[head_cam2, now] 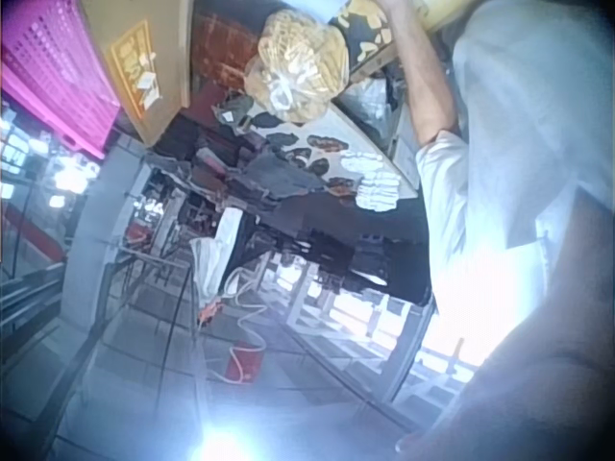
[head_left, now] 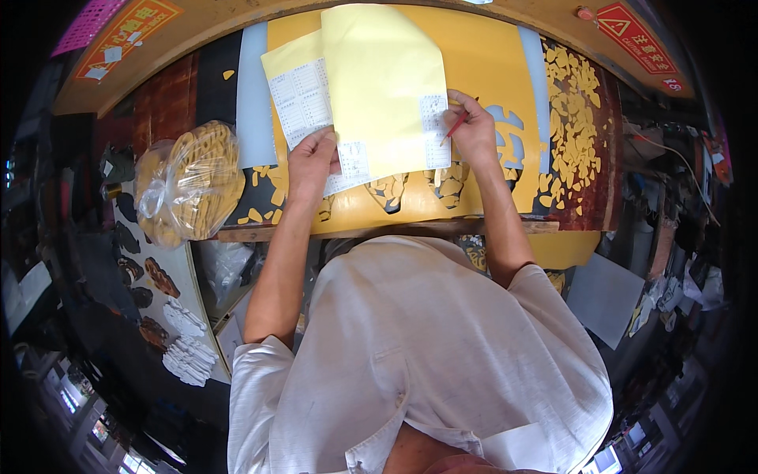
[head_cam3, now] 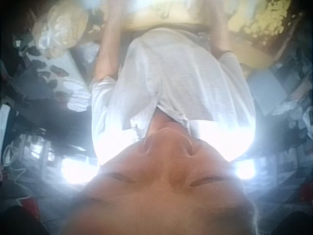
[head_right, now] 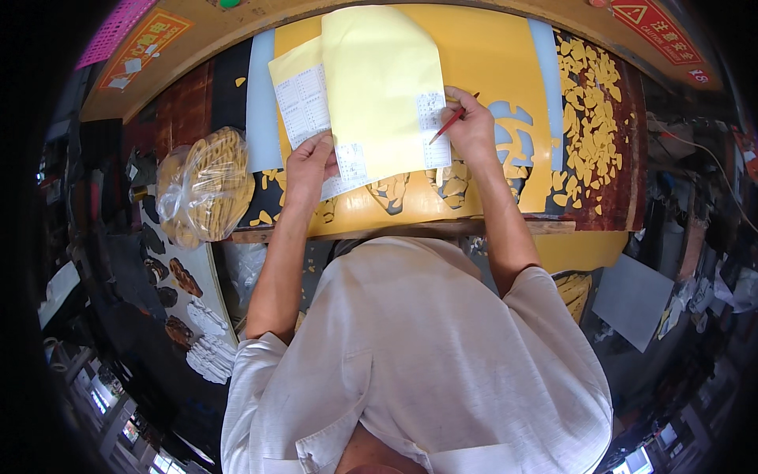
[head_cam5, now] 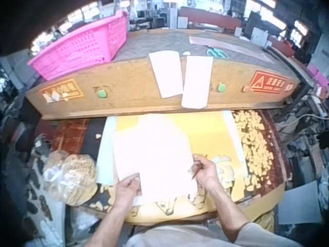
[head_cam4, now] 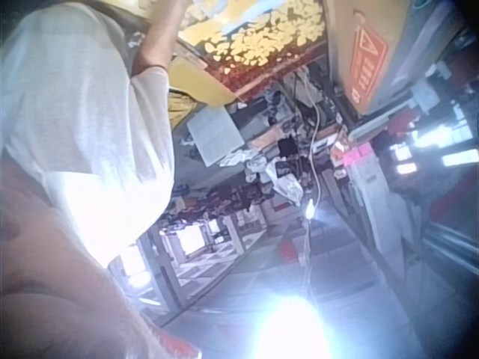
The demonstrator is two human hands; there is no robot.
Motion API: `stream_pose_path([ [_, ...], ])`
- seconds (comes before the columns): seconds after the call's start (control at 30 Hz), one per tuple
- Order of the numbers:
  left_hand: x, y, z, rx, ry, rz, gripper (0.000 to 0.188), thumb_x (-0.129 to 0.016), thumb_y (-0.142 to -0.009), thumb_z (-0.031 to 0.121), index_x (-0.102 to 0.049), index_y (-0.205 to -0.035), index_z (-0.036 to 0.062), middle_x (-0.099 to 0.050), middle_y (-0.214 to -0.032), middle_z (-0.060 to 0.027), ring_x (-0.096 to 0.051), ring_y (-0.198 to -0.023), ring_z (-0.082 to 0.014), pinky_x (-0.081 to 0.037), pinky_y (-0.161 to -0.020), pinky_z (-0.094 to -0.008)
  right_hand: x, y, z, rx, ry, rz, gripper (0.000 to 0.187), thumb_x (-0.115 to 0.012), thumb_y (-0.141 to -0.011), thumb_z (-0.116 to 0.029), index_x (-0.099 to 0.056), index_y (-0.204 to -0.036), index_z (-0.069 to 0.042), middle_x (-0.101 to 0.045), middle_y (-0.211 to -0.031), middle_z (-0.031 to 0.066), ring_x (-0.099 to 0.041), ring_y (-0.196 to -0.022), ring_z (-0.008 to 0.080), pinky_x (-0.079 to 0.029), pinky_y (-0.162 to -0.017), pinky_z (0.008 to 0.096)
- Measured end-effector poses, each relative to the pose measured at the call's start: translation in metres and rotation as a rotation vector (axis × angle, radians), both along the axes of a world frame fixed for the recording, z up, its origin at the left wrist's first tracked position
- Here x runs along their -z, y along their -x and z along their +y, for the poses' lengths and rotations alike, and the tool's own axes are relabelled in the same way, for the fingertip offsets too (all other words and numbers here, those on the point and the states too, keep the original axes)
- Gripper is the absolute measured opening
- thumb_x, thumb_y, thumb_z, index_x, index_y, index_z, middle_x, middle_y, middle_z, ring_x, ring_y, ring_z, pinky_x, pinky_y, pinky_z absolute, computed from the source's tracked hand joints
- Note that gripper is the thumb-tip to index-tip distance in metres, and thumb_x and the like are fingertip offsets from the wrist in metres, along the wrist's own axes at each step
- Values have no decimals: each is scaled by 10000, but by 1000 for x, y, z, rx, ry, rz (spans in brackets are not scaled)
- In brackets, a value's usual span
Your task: The person places yellow decorative cutouts into a clear plastic bag, ties the bag shut, and then writes on a yellow document with a red pen. They handle the cutouts and bag by hand, then place the sealed bag on the table and continue writing.
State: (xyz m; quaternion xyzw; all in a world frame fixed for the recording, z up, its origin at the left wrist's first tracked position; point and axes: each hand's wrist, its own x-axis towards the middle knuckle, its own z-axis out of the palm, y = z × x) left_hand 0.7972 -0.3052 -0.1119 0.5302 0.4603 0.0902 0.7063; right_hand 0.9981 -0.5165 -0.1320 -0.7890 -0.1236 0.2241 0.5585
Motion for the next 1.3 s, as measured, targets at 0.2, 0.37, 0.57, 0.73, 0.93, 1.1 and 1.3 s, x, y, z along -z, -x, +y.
stream_pose_path([
  [0.2,5,1,-3,41,19,85,249,-671,-1000,205,-747,-1124,4,-715,-859,-28,-661,-727,-83,-578,-671,-242,2,-4,-2,-14,70,-75,408,-652,-947,-51,-633,-1352,-7,-749,-1054,95,-673,-900,125,-554,-818,273],
  [0.37,11,-3,-1,3,-11,39,202,-658,-1006,175,-735,-1063,-3,-737,-911,-50,-702,-748,-115,-603,-678,-274,-1,-5,-4,39,98,-308,398,-645,-955,-57,-630,-1351,-38,-746,-1127,113,-689,-998,162,-552,-896,299],
  [0.57,21,-13,5,46,-157,106,263,-656,-986,176,-743,-1092,-48,-717,-822,-70,-664,-666,-129,-575,-624,-276,-13,17,-1,-220,67,-276,361,-655,-948,-56,-658,-1309,-58,-727,-1201,109,-692,-1086,192,-546,-948,322],
  [0.73,22,-18,7,116,-375,172,295,-651,-982,174,-713,-1169,-45,-733,-868,-120,-669,-674,-176,-568,-672,-324,-5,52,14,-501,136,-523,405,-682,-875,-36,-680,-1274,-106,-679,-1288,168,-636,-1192,386,-542,-1011,412],
  [0.93,20,-11,-2,259,-973,123,268,-623,-968,117,-716,-1202,26,-719,-1130,-200,-679,-989,-329,-540,-885,-410,3,63,12,-547,204,-636,456,-675,-838,-3,-682,-1275,-131,-681,-1325,113,-545,-1345,366,-476,-1123,432],
  [1.1,26,-12,-9,440,-1176,62,252,-609,-966,83,-728,-1185,50,-717,-1161,-184,-681,-1002,-369,-534,-926,-406,4,62,13,-494,151,-753,411,-694,-791,14,-702,-1187,-95,-708,-1219,120,-598,-1222,389,-514,-1027,436],
  [1.3,30,-14,-5,371,-1031,59,226,-597,-970,96,-749,-1136,72,-739,-1115,-163,-680,-1017,-361,-532,-921,-423,2,60,10,-539,175,-661,438,-678,-826,14,-693,-1245,-112,-692,-1296,122,-568,-1325,365,-476,-1119,427],
])
